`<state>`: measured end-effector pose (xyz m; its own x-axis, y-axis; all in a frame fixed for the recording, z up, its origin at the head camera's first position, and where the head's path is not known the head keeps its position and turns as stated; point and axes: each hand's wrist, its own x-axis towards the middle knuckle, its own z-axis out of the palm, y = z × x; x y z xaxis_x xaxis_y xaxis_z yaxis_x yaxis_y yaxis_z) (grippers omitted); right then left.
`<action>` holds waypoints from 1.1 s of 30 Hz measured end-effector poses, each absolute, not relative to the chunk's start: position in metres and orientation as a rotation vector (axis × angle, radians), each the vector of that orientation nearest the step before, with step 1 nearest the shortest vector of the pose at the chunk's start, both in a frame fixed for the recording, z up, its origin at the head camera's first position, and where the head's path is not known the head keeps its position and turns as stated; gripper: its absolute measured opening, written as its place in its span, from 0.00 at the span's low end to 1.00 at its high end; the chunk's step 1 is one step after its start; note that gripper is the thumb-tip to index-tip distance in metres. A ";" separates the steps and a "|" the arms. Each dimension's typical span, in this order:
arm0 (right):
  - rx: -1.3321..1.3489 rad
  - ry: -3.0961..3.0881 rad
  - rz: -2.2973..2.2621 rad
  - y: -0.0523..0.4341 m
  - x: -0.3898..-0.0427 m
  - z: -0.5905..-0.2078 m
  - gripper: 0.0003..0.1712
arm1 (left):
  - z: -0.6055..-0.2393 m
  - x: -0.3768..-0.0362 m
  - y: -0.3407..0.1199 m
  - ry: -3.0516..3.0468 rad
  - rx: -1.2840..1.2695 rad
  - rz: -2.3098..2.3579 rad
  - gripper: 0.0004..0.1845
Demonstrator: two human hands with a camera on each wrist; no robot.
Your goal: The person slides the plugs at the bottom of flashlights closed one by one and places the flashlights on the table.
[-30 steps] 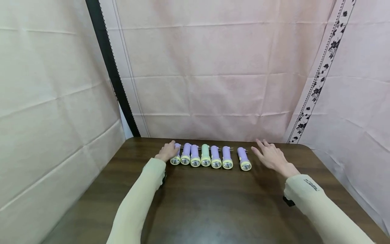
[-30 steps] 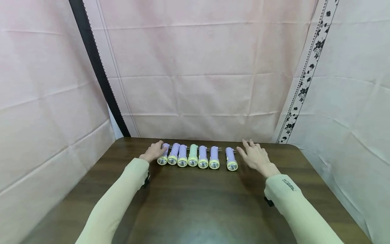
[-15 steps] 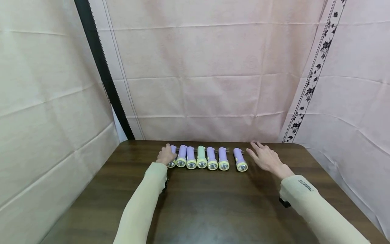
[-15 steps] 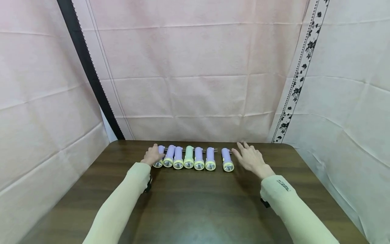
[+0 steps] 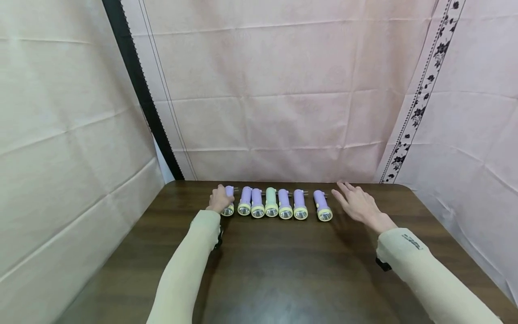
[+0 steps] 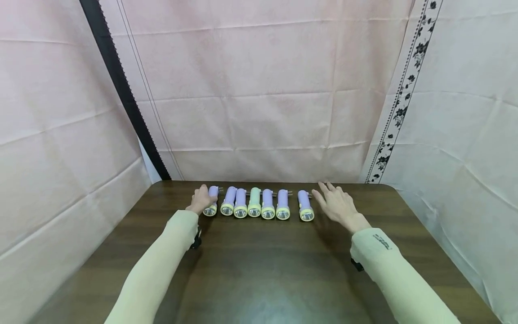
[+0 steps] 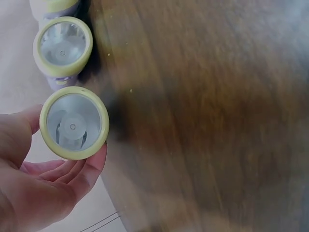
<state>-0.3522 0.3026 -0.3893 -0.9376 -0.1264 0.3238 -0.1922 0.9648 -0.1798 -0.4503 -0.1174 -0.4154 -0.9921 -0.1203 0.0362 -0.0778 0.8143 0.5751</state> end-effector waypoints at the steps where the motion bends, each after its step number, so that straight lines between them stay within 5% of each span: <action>1: 0.236 -2.798 0.296 0.303 -0.352 -0.388 0.36 | -0.413 -0.449 -0.118 -2.916 0.169 -0.938 0.26; 33: 0.320 -2.777 0.269 0.286 -0.355 -0.368 0.36 | -0.392 -0.430 -0.102 -2.777 -0.071 -0.987 0.28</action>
